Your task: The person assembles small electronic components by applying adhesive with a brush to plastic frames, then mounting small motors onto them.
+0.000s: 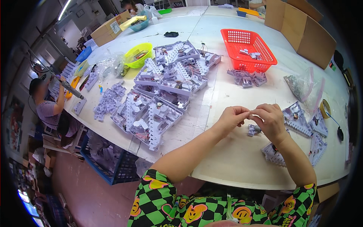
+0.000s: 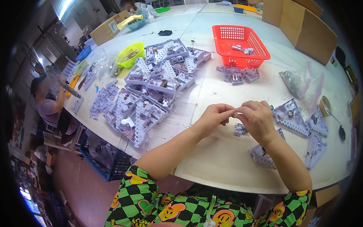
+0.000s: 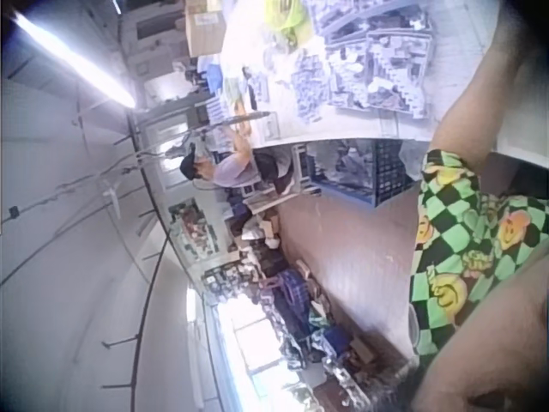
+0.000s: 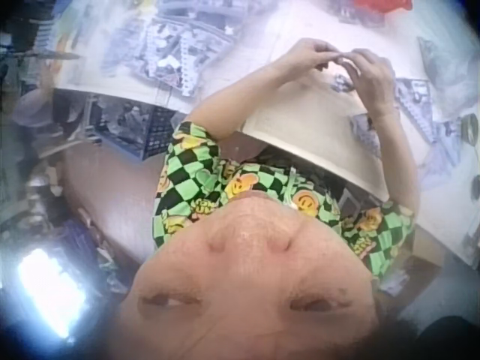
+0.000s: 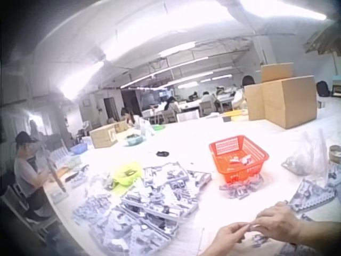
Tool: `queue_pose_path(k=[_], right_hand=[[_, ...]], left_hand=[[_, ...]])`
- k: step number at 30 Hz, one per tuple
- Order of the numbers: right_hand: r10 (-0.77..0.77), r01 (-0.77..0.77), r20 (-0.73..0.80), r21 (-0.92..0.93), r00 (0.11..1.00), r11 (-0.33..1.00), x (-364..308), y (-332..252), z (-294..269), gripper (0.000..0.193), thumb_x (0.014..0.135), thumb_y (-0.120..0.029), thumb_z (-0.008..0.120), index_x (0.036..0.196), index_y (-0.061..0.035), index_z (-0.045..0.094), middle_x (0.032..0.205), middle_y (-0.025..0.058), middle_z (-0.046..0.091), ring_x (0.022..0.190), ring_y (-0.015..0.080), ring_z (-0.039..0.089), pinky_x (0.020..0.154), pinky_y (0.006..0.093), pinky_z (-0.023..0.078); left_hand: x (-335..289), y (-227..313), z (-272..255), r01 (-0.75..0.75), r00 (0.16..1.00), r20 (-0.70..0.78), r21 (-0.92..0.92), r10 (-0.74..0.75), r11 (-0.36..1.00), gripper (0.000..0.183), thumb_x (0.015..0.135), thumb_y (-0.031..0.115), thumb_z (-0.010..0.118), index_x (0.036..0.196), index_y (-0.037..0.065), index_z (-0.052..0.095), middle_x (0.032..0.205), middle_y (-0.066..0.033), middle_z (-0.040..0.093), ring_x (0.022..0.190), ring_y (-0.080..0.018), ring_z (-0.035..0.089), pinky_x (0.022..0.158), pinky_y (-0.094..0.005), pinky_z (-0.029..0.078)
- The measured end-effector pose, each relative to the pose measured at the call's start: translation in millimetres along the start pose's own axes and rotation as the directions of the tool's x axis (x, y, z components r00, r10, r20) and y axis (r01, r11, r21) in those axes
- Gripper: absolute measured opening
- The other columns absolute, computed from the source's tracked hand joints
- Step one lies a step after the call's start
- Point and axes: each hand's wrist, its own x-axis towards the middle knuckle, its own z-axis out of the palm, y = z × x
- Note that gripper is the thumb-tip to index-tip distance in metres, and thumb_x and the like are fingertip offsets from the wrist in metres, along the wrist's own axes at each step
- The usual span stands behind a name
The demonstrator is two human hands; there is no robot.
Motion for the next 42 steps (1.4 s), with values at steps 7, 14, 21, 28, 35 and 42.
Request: queue_pose_path(k=[7,14,21,28,35,42], right_hand=[[-0.067,0.067,-0.003,-0.013,0.998,0.998,6.1,13.6,4.6,0.012,0.075,-0.023,0.069,0.077,-0.012,0.066,0.079,0.0009,0.062,0.071,0.0192,0.057,0.065,0.0331,0.039],[-0.071,0.072,0.037,-0.039,0.997,0.997,-9.5,28.2,0.1,0.008,0.072,-0.023,0.072,0.073,-0.0155,0.068,0.076,-0.003,0.063,0.068,0.0154,0.058,0.064,0.0302,0.042],[-0.117,0.122,0.156,-0.017,0.981,0.992,-29.9,34.4,-0.1,0.008,0.069,-0.02,0.073,0.074,-0.0166,0.068,0.078,-0.0052,0.063,0.075,0.0142,0.058,0.067,0.03,0.041],[-0.166,0.173,0.215,-0.012,0.962,0.985,-27.7,31.3,10.0,0.007,0.072,-0.022,0.071,0.076,-0.0179,0.068,0.083,-0.0068,0.062,0.08,0.0127,0.056,0.07,0.0293,0.039],[-0.166,0.172,0.257,-0.003,0.952,0.985,-25.8,31.9,14.1,0.008,0.073,-0.024,0.07,0.077,-0.0175,0.068,0.083,-0.0064,0.062,0.08,0.0127,0.056,0.071,0.029,0.039],[-0.158,0.169,0.314,-0.008,0.936,0.986,-22.9,29.8,11.2,0.01,0.073,-0.025,0.07,0.079,-0.0172,0.068,0.086,-0.006,0.062,0.081,0.0135,0.056,0.072,0.0301,0.039]], left_hand=[[2.7,15.1,-1.8,-0.11,0.991,-0.065,0.13,0.119,0.985,0.041,0.083,0.016,0.065,0.117,0.0,0.049,0.08,-0.005,0.066,0.065,-0.0066,0.053,0.058,-0.0199,0.042],[5.7,10.9,3.8,-0.104,0.994,-0.005,0.168,0.106,0.98,0.041,0.082,0.013,0.065,0.12,0.001,0.052,0.089,-0.0042,0.066,0.075,-0.0103,0.055,0.071,-0.0233,0.044],[1.1,-13.5,1.4,-0.411,0.881,0.274,0.848,0.386,0.335,0.04,0.068,0.017,0.076,0.105,0.006,0.062,0.103,-0.0093,0.062,0.098,-0.0257,0.055,0.086,-0.0357,0.042],[-1.4,-14.0,6.7,-0.309,0.93,0.198,0.877,0.309,0.368,0.04,0.065,0.021,0.078,0.1,0.01,0.064,0.1,-0.0063,0.06,0.099,-0.0261,0.053,0.091,-0.0387,0.037],[-0.2,-12.2,8.1,-0.3,0.935,0.189,0.873,0.3,0.384,0.036,0.066,0.021,0.077,0.098,0.01,0.065,0.099,-0.0049,0.06,0.098,-0.0251,0.054,0.089,-0.0383,0.037],[-1.7,-10.4,9.7,-0.271,0.948,0.176,0.884,0.266,0.381,0.038,0.066,0.021,0.077,0.1,0.011,0.065,0.099,-0.0048,0.06,0.1,-0.0243,0.053,0.091,-0.0382,0.035]])
